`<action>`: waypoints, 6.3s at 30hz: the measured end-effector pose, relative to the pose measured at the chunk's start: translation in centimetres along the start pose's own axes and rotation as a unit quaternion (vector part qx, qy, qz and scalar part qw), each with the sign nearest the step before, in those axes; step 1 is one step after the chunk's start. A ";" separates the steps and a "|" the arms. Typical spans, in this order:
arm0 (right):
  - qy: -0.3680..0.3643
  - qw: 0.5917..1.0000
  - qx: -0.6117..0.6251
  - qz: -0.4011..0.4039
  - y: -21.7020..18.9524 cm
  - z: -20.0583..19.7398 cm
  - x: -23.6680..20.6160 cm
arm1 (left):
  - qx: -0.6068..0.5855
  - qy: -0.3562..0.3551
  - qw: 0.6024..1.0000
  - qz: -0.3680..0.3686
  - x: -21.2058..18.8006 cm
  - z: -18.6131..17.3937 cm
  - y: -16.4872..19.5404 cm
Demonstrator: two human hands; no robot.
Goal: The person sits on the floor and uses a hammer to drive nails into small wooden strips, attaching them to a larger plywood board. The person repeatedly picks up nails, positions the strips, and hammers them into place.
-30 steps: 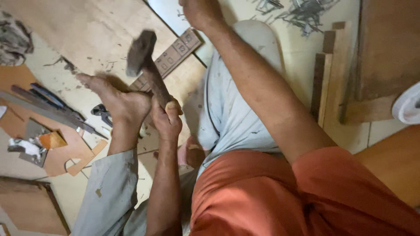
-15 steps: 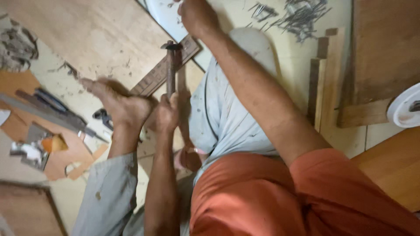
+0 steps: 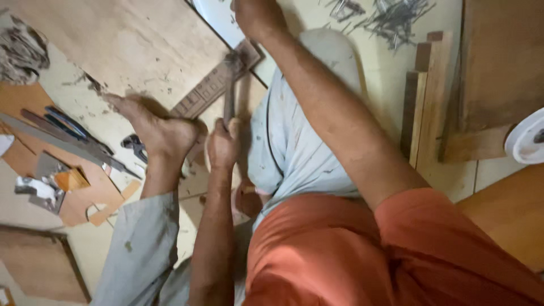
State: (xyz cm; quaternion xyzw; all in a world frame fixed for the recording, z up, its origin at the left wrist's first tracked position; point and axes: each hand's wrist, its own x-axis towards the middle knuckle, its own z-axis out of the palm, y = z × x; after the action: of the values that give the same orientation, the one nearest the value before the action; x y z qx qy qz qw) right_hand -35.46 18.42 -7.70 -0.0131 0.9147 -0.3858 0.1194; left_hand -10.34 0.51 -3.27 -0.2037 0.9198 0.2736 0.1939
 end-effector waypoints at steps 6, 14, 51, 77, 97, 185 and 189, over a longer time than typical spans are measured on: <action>-0.084 0.994 -0.026 0.059 -0.3 -0.6 0.3 | 0.038 0.008 0.998 0.042 0.7 0.2 -1.0; -0.088 0.994 -0.034 0.048 -0.4 -1.2 -0.5 | 0.023 0.027 0.998 0.050 0.3 -0.7 1.6; -0.280 0.933 -0.215 -0.068 -3.6 -1.9 -1.5 | -0.246 -0.069 0.956 -0.146 -7.6 1.3 -3.0; -0.239 0.966 -0.089 -0.039 -5.9 -3.8 -3.5 | -0.153 -0.015 0.987 -0.055 -7.8 0.3 -4.1; -0.253 0.914 -0.281 -0.145 -6.4 -3.8 -5.1 | -0.193 0.007 0.980 -0.054 -7.6 1.8 -4.4; -0.032 0.987 0.062 -0.142 -4.6 -8.2 -6.4 | -0.203 -0.096 0.969 -0.106 -11.3 -4.2 -3.5; -0.088 0.986 0.053 -0.131 -8.2 -3.1 -9.3 | -0.188 -0.068 0.978 -0.063 -11.6 -4.2 -4.5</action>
State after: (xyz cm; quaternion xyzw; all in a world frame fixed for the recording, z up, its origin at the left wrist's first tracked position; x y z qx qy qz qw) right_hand -27.71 15.90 2.17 -0.1603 0.8692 -0.4436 0.1487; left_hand 0.59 -2.25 3.53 -0.2750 0.8217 0.4424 0.2311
